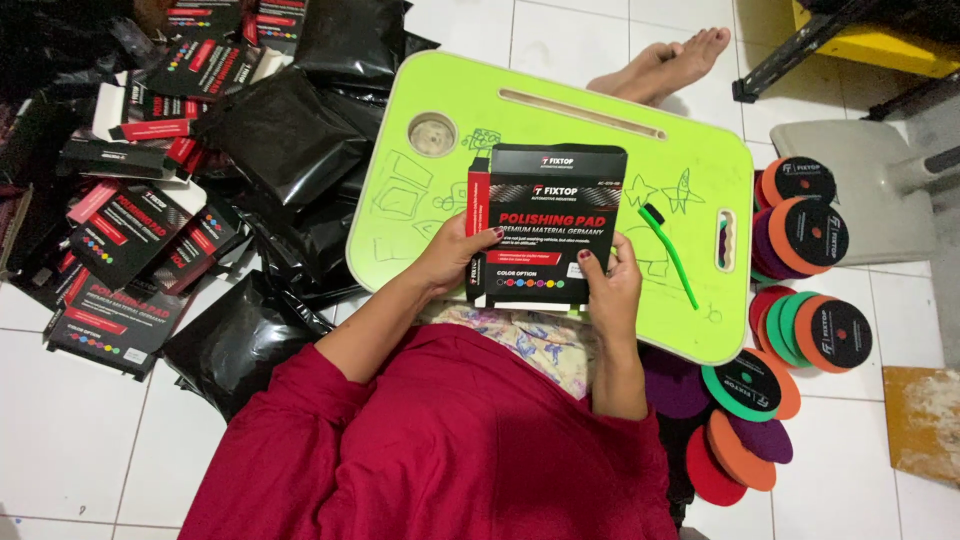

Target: The person sits on the floor and packs a red polishing pad into a black box labeled 'FIXTOP'. They then place the box into a black plastic shipping bag, seal it, and set it aside. The person repeats this process with a green polishing pad.

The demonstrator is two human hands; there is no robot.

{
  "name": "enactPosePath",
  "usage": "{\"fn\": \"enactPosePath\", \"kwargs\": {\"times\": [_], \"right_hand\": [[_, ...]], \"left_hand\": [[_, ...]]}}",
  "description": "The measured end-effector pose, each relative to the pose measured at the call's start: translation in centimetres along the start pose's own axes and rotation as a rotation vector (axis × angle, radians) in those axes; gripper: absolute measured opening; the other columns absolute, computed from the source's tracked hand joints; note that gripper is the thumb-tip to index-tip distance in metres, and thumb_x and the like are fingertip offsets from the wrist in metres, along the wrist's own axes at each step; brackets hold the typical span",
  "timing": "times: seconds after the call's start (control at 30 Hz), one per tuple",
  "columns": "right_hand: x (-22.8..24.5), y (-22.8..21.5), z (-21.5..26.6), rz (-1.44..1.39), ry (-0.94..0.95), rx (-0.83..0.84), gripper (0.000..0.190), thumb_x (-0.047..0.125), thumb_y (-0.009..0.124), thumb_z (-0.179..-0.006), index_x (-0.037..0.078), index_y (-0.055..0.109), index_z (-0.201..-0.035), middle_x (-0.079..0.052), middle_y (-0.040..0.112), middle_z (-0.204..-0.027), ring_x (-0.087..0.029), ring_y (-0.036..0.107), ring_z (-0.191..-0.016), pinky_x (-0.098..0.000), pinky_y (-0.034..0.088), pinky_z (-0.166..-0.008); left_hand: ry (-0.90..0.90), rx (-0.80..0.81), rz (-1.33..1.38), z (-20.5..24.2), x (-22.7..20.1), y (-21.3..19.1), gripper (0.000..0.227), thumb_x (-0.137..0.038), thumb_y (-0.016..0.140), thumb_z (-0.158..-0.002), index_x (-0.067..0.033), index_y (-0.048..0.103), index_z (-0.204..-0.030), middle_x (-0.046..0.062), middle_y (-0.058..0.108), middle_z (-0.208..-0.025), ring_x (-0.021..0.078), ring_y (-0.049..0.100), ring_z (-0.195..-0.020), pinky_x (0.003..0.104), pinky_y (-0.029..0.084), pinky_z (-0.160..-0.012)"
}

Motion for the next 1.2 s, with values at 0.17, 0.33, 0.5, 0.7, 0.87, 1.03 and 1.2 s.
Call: {"fn": "enactPosePath", "kwargs": {"times": [0.17, 0.33, 0.5, 0.7, 0.87, 1.03, 1.2], "right_hand": [[-0.5, -2.0, -0.4, 0.052, -0.053, -0.036, 0.034, 0.018, 0.073, -0.097, 0.014, 0.058, -0.127, 0.000, 0.069, -0.097, -0.008, 0.066, -0.081, -0.0291, 0.065, -0.073], [0.2, -3.4, -1.8, 0.018, -0.101, -0.052, 0.027, 0.030, 0.065, -0.104, 0.013, 0.063, -0.125, -0.001, 0.068, -0.101, -0.008, 0.065, -0.087, -0.0273, 0.064, -0.078], [6.4, -5.8, -0.6, 0.615, -0.257, -0.178, 0.039, 0.013, 0.066, -0.104, 0.004, 0.059, -0.142, -0.026, 0.063, -0.129, -0.031, 0.067, -0.102, -0.0458, 0.053, -0.093], [5.9, -11.4, -1.8, 1.090, -0.324, -0.394, 0.048, 0.009, 0.079, -0.096, 0.008, 0.062, -0.141, -0.025, 0.053, -0.132, -0.053, 0.055, -0.121, -0.0641, 0.042, -0.103], [2.0, -13.2, -1.6, 1.382, -0.242, -0.466, 0.039, 0.017, 0.080, -0.089, 0.009, 0.071, -0.126, -0.019, 0.065, -0.119, -0.045, 0.063, -0.109, -0.0612, 0.046, -0.092], [3.0, -8.6, -0.3, 1.380, -0.263, -0.420, 0.033, 0.018, 0.078, -0.090, 0.017, 0.073, -0.123, -0.009, 0.064, -0.123, -0.035, 0.061, -0.115, -0.0524, 0.044, -0.099], [8.3, 1.9, 2.2, 0.882, -0.438, 0.116, 0.052, 0.032, 0.072, -0.096, 0.010, 0.061, -0.141, -0.020, 0.058, -0.136, -0.045, 0.056, -0.129, -0.0557, 0.043, -0.107]], "left_hand": [[0.088, 0.024, 0.002, 1.2, -2.4, 2.9, 0.034, -0.005, 0.074, -0.089, -0.0060, 0.064, -0.122, 0.007, 0.075, -0.100, 0.0176, 0.075, -0.092, 0.035, 0.064, -0.079], [0.091, 0.032, 0.096, 1.0, -0.3, 0.0, 0.037, -0.006, 0.073, -0.091, -0.0064, 0.062, -0.126, 0.006, 0.073, -0.099, 0.0178, 0.075, -0.091, 0.034, 0.064, -0.083], [-0.035, 0.070, 0.385, 0.2, 0.5, -2.3, 0.031, -0.008, 0.056, -0.096, -0.0067, 0.054, -0.127, 0.011, 0.068, -0.100, 0.0227, 0.073, -0.086, 0.040, 0.064, -0.078], [-0.134, 0.516, 0.719, -0.7, 2.3, -3.3, 0.073, -0.038, 0.054, -0.090, -0.0056, 0.041, -0.154, 0.008, 0.050, -0.089, 0.0175, 0.052, -0.074, 0.028, 0.046, -0.065], [-0.214, 0.631, 0.674, -0.1, 1.6, -0.8, 0.071, -0.041, 0.054, -0.093, -0.0111, 0.038, -0.155, 0.009, 0.046, -0.083, 0.0227, 0.050, -0.064, 0.033, 0.042, -0.054], [-0.439, 1.183, 0.762, 2.8, -4.0, 7.0, 0.038, -0.040, 0.050, -0.104, -0.0034, 0.057, -0.112, 0.009, 0.059, -0.076, 0.0263, 0.062, -0.074, 0.031, 0.047, -0.064], [-0.706, 1.049, 1.028, 3.5, -1.9, 9.7, 0.026, -0.024, 0.040, -0.105, -0.0043, 0.048, -0.090, 0.014, 0.050, -0.055, 0.0287, 0.052, -0.050, 0.035, 0.044, -0.050]]}}
Point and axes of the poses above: each hand's wrist, its own z-axis away from the middle knuckle, its own y-axis out of the palm, x = y × z, the point moved 8 cm from there along -z, towards the middle knuckle
